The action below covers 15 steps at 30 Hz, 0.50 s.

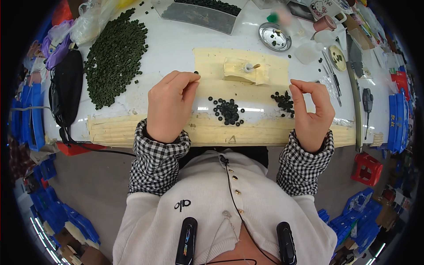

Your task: Assembling small black plastic components by hand at a factory workbench.

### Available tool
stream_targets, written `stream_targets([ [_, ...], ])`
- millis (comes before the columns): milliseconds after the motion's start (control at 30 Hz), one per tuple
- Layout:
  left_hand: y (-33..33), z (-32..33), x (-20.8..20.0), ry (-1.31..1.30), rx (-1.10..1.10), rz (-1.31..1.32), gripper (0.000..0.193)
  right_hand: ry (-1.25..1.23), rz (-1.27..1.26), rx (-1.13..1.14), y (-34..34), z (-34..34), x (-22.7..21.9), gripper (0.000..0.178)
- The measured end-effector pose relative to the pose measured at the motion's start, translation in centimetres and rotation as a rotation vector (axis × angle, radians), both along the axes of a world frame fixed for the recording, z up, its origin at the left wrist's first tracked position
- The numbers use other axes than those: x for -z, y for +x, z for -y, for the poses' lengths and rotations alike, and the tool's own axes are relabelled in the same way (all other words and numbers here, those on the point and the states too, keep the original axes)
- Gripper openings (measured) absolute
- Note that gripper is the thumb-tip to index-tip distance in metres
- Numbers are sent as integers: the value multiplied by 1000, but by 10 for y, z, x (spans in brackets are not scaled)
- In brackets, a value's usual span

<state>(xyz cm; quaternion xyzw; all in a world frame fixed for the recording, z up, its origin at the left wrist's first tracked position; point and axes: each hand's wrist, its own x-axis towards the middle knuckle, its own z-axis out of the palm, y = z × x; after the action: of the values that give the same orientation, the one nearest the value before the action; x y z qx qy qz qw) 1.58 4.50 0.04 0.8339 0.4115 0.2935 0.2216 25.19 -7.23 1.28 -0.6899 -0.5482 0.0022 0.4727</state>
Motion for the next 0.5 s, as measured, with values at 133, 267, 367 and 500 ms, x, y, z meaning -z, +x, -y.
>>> stream_targets([
  [133,-4,9,-2,-185,144,-17,14,-58,56,-3,6,4,5,8],
  [267,-3,12,3,-182,169,-50,14,-102,151,-45,9,4,13,10],
  [367,-3,12,5,-151,178,-41,12,-142,216,-68,5,3,17,10],
  [500,-3,13,5,-126,181,-14,10,-165,313,-63,5,-1,21,7],
])
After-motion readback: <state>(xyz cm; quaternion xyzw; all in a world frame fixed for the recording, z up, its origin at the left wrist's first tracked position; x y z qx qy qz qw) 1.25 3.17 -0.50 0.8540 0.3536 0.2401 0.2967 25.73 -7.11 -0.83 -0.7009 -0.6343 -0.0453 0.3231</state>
